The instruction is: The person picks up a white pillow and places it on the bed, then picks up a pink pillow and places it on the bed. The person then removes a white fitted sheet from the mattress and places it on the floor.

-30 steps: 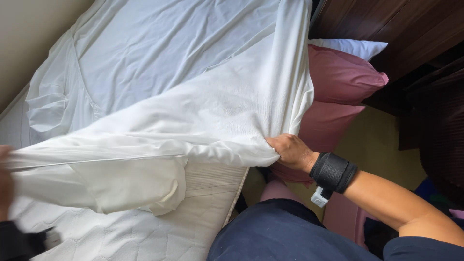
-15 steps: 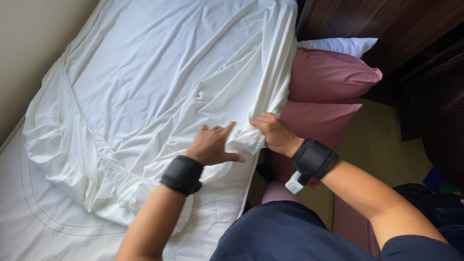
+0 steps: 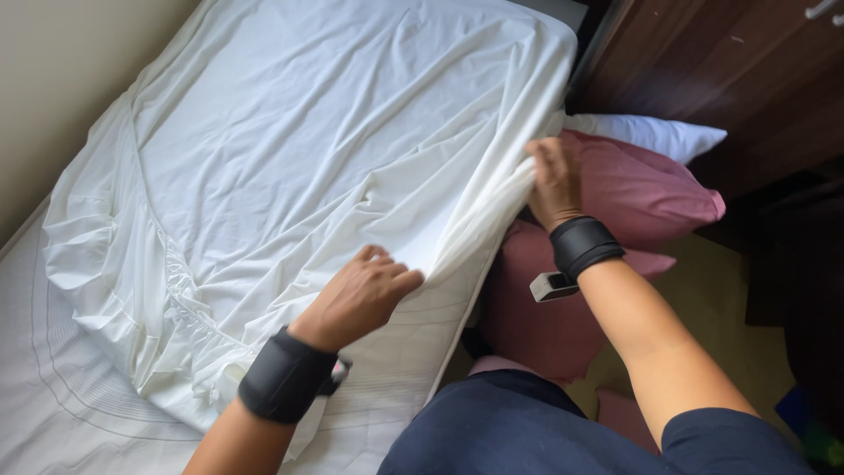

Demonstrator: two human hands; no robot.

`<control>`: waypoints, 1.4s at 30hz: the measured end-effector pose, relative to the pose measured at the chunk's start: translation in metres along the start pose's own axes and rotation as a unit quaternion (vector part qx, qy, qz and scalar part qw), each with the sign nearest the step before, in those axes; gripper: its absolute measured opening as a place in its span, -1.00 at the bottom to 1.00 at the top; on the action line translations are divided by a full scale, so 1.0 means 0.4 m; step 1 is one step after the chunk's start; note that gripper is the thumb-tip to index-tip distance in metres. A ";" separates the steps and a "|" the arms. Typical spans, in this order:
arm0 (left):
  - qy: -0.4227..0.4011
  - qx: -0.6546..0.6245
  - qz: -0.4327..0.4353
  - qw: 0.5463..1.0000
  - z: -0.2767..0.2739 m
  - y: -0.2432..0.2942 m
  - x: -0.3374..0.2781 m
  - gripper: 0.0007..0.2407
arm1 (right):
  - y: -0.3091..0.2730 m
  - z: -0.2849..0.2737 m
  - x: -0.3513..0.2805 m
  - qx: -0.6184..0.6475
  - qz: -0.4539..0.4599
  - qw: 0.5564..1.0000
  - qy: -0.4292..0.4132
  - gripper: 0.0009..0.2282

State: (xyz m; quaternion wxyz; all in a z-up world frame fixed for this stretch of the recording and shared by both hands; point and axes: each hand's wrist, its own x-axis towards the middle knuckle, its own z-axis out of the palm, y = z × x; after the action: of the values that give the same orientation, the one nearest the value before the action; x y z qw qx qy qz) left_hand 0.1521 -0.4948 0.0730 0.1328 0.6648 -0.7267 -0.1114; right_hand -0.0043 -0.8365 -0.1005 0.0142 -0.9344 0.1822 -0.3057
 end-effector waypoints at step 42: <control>0.006 -0.031 -0.232 0.972 0.074 -0.059 -0.381 -0.74 | 0.098 -0.044 -0.221 0.223 0.080 0.955 -0.176 -0.90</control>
State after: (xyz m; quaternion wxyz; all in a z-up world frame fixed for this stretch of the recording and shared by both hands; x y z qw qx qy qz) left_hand 0.1765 -0.3458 0.0304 0.1282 0.8113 -0.5482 -0.1573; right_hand -0.0934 -0.8409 -0.1416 0.2784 -0.9289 0.1783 -0.1667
